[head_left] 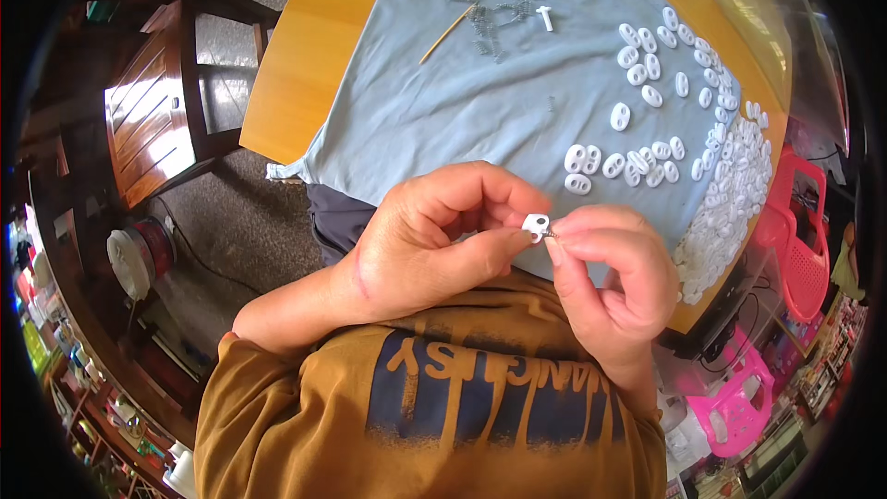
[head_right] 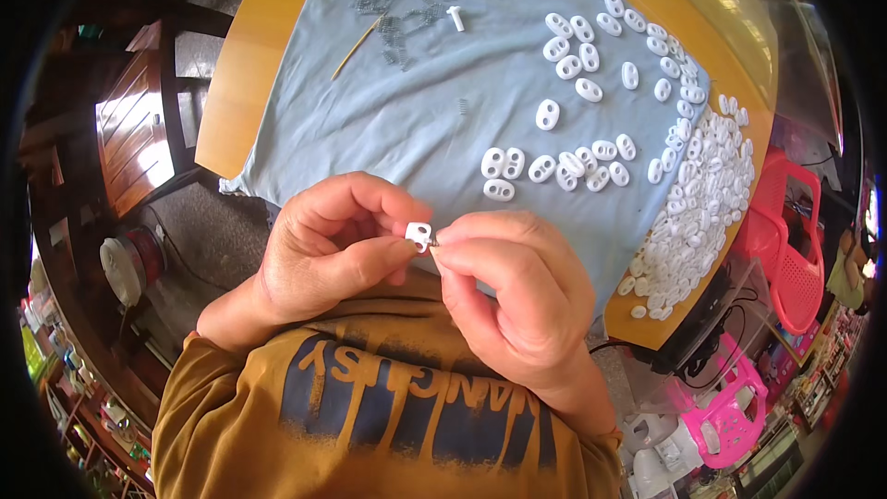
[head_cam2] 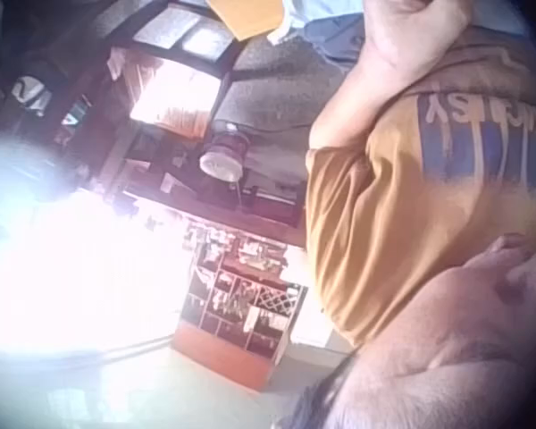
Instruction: Assembling small white plastic components and metal connectors at a table.
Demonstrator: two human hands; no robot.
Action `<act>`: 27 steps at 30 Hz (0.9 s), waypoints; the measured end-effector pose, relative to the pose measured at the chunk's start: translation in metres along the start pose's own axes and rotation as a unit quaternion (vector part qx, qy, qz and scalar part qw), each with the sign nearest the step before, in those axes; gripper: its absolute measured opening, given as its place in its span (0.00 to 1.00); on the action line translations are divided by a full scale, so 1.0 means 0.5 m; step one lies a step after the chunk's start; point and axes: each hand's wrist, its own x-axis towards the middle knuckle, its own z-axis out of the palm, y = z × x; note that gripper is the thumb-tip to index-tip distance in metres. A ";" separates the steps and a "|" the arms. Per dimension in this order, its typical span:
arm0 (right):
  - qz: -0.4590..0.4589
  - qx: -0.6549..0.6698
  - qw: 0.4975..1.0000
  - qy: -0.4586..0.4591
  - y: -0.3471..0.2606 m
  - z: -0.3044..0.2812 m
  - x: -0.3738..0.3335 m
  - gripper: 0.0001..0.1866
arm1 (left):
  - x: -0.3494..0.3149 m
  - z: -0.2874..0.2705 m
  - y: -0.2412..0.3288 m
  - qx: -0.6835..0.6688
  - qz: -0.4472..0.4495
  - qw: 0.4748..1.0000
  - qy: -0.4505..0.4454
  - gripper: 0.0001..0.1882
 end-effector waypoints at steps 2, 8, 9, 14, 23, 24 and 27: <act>0.009 0.010 1.000 -0.003 0.000 -0.001 -0.001 0.14 | 0.001 0.001 0.002 0.018 0.025 1.000 0.005 0.11; 0.066 0.048 0.996 -0.027 -0.009 -0.007 0.000 0.11 | 0.008 -0.011 -0.006 0.276 0.224 0.935 -0.016 0.10; 0.066 0.048 0.996 -0.027 -0.009 -0.006 0.000 0.11 | 0.008 -0.012 -0.008 0.276 0.224 0.935 -0.016 0.10; 0.121 0.127 0.984 -0.004 -0.005 0.000 -0.004 0.08 | 0.006 -0.003 -0.015 0.254 0.215 0.943 0.014 0.11; 0.148 0.133 0.980 -0.020 -0.002 -0.001 -0.007 0.07 | 0.006 -0.004 -0.021 0.294 0.238 0.926 0.020 0.10; 0.148 0.133 0.980 -0.020 -0.001 0.001 -0.009 0.07 | 0.005 -0.002 -0.021 0.294 0.238 0.926 0.019 0.10; 0.196 0.183 0.963 -0.003 0.003 0.008 -0.014 0.07 | 0.002 0.008 -0.023 0.199 0.151 0.967 0.039 0.10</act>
